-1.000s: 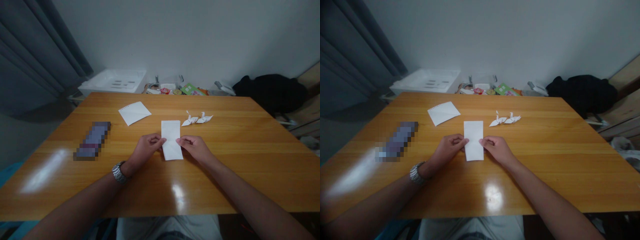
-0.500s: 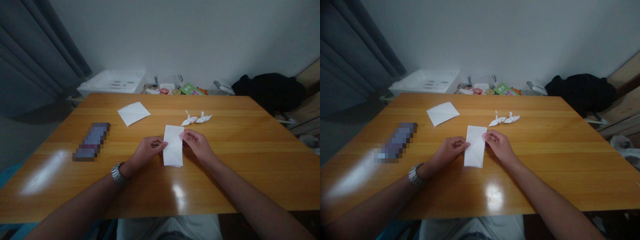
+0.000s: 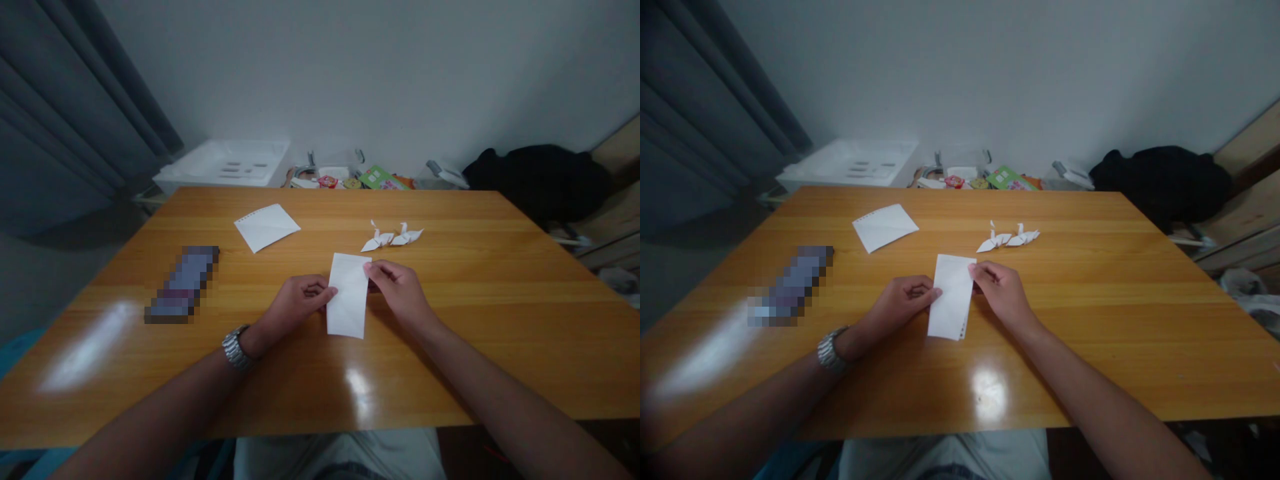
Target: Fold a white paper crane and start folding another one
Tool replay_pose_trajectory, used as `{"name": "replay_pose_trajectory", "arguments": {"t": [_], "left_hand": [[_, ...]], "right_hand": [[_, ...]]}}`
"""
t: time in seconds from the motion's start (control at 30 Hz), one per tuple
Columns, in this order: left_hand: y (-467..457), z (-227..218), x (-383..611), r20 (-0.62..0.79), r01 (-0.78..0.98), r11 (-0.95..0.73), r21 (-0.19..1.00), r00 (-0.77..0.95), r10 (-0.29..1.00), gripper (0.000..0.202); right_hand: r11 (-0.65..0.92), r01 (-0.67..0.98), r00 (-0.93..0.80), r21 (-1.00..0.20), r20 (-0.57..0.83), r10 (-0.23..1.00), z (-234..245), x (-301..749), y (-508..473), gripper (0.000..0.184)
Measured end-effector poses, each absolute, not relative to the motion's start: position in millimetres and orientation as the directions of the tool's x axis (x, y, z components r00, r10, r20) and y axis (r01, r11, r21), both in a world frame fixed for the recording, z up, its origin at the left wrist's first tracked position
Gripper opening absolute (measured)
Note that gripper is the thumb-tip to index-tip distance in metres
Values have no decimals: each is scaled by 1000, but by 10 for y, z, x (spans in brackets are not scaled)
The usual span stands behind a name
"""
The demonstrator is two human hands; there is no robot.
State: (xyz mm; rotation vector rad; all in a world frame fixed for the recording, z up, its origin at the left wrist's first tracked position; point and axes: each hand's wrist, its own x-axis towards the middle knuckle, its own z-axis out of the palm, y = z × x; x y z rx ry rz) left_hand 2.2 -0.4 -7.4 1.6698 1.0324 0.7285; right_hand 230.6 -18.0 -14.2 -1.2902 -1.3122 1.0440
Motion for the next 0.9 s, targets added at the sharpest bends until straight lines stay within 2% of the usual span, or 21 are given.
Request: {"name": "replay_pose_trajectory", "arguments": {"t": [0.2,0.4,0.6,0.9], "left_hand": [[-2,-93,31,11,272,-153,950,462,887,30],[-12,-55,45,94,160,-160,974,354,930,32],[-14,-48,42,107,189,-168,968,295,950,33],[-15,-83,45,179,188,-246,951,314,932,28]], "right_hand": [[111,205,34,-972,121,992,-103,2291,-192,37],[155,318,-87,-935,134,987,-71,2223,-243,38],[156,352,-134,-923,116,984,-61,2203,-274,38],[172,389,-152,-905,121,981,-76,2211,-272,38]]}}
